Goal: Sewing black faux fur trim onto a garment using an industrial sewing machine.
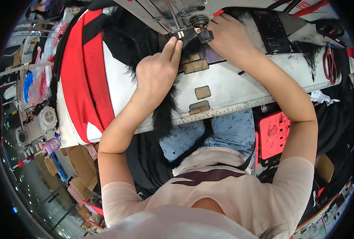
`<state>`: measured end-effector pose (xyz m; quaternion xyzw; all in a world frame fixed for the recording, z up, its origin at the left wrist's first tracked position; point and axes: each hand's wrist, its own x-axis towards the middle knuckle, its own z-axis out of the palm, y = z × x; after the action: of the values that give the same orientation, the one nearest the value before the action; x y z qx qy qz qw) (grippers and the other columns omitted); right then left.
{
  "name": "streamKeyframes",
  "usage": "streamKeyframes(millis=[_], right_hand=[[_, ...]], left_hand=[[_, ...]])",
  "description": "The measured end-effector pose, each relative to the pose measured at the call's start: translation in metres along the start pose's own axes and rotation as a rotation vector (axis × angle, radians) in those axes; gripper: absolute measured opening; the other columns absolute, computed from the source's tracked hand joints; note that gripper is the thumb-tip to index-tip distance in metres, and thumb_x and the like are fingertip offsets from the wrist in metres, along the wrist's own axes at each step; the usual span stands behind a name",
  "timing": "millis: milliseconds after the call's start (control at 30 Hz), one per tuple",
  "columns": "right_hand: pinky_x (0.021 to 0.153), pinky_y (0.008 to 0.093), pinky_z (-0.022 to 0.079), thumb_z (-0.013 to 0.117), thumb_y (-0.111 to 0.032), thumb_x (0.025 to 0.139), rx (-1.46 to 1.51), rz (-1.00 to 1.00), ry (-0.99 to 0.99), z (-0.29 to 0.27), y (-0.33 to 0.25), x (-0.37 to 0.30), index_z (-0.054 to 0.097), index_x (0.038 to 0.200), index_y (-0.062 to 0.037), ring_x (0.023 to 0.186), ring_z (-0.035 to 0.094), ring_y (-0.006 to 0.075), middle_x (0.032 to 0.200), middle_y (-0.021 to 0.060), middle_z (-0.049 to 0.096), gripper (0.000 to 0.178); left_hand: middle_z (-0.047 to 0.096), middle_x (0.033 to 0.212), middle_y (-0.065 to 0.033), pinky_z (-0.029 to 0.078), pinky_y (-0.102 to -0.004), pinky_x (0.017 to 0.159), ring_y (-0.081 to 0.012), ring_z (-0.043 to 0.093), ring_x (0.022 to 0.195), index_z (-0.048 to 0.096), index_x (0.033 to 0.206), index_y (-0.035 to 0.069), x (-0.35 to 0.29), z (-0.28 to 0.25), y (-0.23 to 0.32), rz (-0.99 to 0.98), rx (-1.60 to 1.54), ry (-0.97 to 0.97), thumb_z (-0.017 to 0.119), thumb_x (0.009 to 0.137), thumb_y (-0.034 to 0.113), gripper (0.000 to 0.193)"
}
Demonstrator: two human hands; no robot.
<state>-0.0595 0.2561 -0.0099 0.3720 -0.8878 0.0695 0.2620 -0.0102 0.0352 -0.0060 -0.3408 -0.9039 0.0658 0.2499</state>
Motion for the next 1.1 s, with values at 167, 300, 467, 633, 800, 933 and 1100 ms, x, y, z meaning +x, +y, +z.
streamKeyframes(millis=[167, 300, 467, 633, 800, 933, 1100], right_hand=[[0.073, 0.0376, 0.048, 0.065, -0.019, 0.086, 0.103, -0.005, -0.067, -0.008, 0.000, 0.007, 0.071, 0.096, -0.0118, 0.080, 0.062, 0.0331, 0.089, 0.0100, 0.068, 0.013], [0.071, 0.0397, 0.047, 0.065, -0.021, 0.087, 0.149, 0.057, -0.156, 0.000, 0.007, 0.003, 0.072, 0.098, -0.0165, 0.080, 0.062, 0.0304, 0.087, 0.0076, 0.069, 0.014], [0.073, 0.0388, 0.047, 0.063, -0.022, 0.088, 0.003, -0.059, -0.069, -0.005, 0.003, 0.001, 0.071, 0.100, -0.0147, 0.081, 0.063, 0.0303, 0.088, 0.0080, 0.069, 0.016], [0.076, 0.0401, 0.048, 0.061, -0.018, 0.087, -0.006, -0.054, -0.088, 0.003, 0.004, 0.001, 0.069, 0.099, -0.0128, 0.083, 0.063, 0.0309, 0.091, 0.0078, 0.069, 0.015], [0.076, 0.0420, 0.049, 0.062, -0.016, 0.086, 0.014, 0.037, -0.089, 0.003, 0.004, -0.002, 0.068, 0.095, -0.0113, 0.082, 0.063, 0.0317, 0.087, 0.0093, 0.068, 0.012], [0.073, 0.0425, 0.049, 0.063, -0.014, 0.083, 0.001, 0.065, -0.102, 0.001, 0.001, 0.001, 0.068, 0.095, -0.0107, 0.081, 0.062, 0.0328, 0.083, 0.0102, 0.066, 0.013], [0.078, 0.0386, 0.048, 0.063, -0.010, 0.068, -0.040, -0.002, 0.018, 0.007, 0.000, -0.001, 0.062, 0.074, -0.0092, 0.077, 0.059, 0.0250, 0.073, 0.0057, 0.058, 0.006]], left_hand=[[0.067, 0.112, -0.0097, 0.041, -0.0233, 0.049, -0.0097, 0.056, 0.058, 0.069, 0.108, 0.002, -0.001, 0.004, -0.006, -0.003, -0.114, 0.046, 0.063, 0.068, 0.006, 0.041], [0.067, 0.112, -0.0107, 0.042, -0.0235, 0.049, -0.0104, 0.055, 0.054, 0.069, 0.107, 0.002, -0.001, 0.003, -0.004, -0.025, -0.107, 0.040, 0.063, 0.067, 0.005, 0.040], [0.068, 0.112, -0.0120, 0.042, -0.0236, 0.047, -0.0097, 0.054, 0.049, 0.070, 0.106, 0.002, 0.000, 0.003, 0.004, -0.015, 0.028, 0.023, 0.064, 0.067, 0.006, 0.040], [0.070, 0.110, -0.0126, 0.041, -0.0237, 0.046, -0.0092, 0.054, 0.049, 0.071, 0.104, 0.003, 0.000, 0.006, -0.003, -0.020, -0.006, 0.063, 0.063, 0.068, 0.006, 0.037], [0.069, 0.111, -0.0125, 0.041, -0.0234, 0.045, -0.0093, 0.054, 0.049, 0.071, 0.103, 0.003, 0.004, 0.012, -0.006, -0.022, -0.015, 0.081, 0.063, 0.069, 0.007, 0.036], [0.069, 0.099, -0.0074, 0.039, -0.0238, 0.046, -0.0092, 0.054, 0.052, 0.069, 0.100, 0.002, 0.000, 0.007, -0.003, -0.081, -0.030, 0.114, 0.063, 0.069, 0.008, 0.032], [0.054, 0.077, -0.0007, 0.037, -0.0252, 0.049, -0.0094, 0.053, 0.054, 0.063, 0.091, 0.003, -0.001, 0.000, -0.001, -0.103, -0.047, 0.054, 0.062, 0.068, 0.009, 0.024]])
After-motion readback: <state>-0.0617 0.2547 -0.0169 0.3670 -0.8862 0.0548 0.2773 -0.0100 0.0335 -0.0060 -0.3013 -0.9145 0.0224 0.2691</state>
